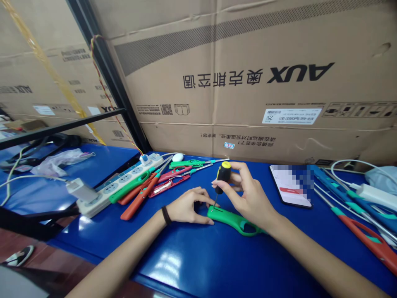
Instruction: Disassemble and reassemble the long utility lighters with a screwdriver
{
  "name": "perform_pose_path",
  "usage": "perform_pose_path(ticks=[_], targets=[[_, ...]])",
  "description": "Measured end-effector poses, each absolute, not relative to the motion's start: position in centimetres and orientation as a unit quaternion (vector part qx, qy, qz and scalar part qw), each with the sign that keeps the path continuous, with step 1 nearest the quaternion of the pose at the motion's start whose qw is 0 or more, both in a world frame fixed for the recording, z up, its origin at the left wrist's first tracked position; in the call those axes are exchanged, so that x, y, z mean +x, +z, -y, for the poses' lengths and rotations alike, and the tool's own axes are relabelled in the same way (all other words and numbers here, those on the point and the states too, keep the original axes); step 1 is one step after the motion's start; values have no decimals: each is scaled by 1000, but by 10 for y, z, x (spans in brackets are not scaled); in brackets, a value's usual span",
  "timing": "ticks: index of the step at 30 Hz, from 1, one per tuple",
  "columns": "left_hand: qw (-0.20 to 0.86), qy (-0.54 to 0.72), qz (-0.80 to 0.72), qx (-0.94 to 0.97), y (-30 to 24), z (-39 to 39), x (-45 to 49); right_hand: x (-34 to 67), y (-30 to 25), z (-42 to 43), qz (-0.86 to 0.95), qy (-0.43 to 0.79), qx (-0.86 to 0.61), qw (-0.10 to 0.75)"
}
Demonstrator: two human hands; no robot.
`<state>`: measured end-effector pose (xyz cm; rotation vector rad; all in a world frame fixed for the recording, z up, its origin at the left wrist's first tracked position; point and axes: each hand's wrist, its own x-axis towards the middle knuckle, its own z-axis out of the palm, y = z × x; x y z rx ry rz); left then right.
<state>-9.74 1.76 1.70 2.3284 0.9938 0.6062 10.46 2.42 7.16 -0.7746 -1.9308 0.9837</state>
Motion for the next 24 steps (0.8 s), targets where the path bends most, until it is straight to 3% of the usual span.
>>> perform_pose_path(ticks=[24], targets=[[275, 221, -365, 862, 18, -18, -96, 103, 72, -23, 761, 398, -298, 416]])
